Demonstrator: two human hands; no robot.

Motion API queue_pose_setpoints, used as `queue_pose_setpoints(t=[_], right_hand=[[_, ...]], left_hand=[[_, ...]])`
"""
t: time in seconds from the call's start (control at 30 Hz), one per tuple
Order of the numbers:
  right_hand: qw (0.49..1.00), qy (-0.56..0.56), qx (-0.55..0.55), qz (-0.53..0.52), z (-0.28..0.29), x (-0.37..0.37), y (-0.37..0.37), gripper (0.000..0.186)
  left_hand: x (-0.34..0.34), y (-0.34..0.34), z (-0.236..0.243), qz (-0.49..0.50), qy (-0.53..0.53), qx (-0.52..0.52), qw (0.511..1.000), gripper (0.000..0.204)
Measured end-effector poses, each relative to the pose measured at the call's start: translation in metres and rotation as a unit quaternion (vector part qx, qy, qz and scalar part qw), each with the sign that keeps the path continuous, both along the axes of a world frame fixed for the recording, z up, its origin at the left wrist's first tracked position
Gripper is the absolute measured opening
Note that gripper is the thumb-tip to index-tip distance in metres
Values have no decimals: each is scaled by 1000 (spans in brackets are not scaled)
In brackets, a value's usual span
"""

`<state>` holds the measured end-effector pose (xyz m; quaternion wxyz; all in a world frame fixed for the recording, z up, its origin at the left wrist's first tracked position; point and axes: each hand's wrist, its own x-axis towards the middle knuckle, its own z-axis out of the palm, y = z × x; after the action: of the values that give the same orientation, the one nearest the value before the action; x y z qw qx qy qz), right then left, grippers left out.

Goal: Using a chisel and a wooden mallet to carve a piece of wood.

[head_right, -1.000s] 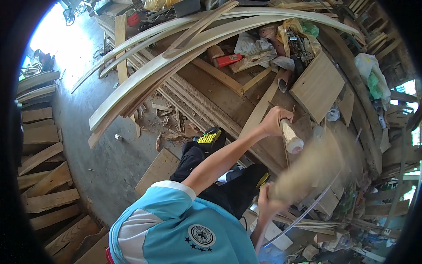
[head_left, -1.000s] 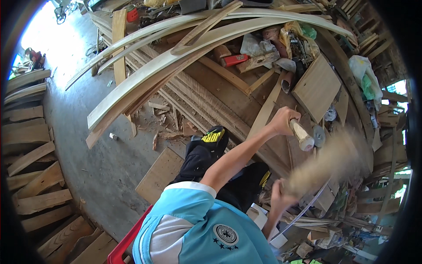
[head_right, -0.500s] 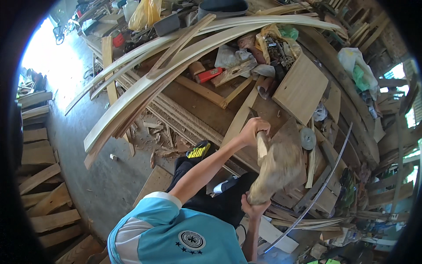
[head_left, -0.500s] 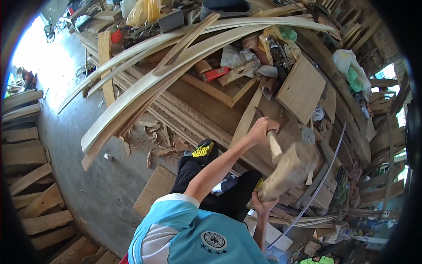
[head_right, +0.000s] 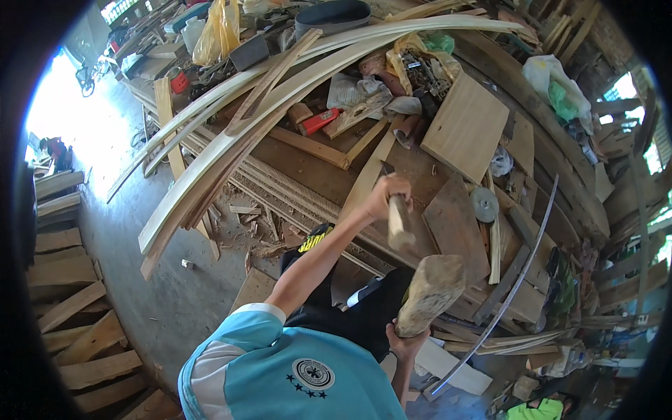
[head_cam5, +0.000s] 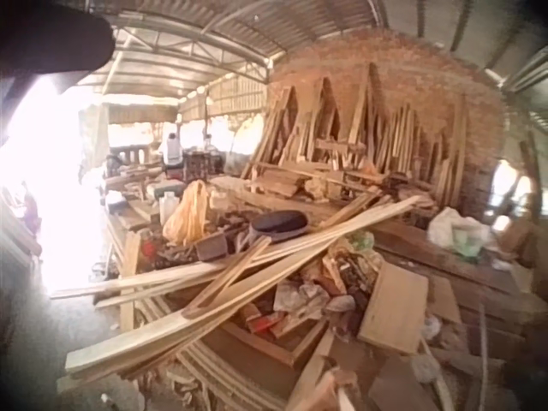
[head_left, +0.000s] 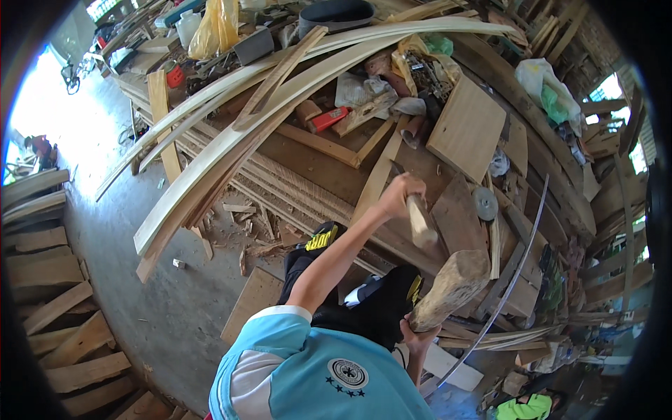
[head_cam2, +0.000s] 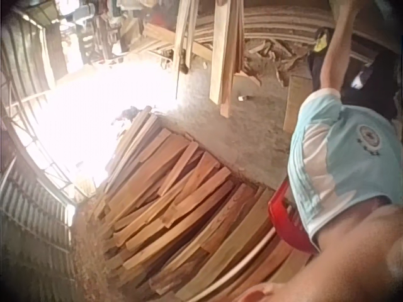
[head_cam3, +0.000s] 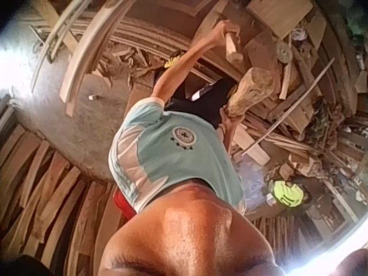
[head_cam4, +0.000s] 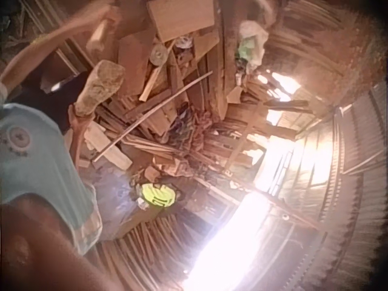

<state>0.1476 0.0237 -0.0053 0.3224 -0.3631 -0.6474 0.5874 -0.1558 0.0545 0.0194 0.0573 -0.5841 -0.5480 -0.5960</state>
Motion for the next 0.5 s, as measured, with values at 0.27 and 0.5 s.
queue_pose_setpoints(t=[0.27,0.5], right_hand=[[994,-105,32,-27,-7,25,-1,47],[987,-153,-4,-41,-30,46,-9,50]], left_hand=[[-52,-44,28,83,-398,147,901,28],[-95,-37,28,13,-523,170,835,27]])
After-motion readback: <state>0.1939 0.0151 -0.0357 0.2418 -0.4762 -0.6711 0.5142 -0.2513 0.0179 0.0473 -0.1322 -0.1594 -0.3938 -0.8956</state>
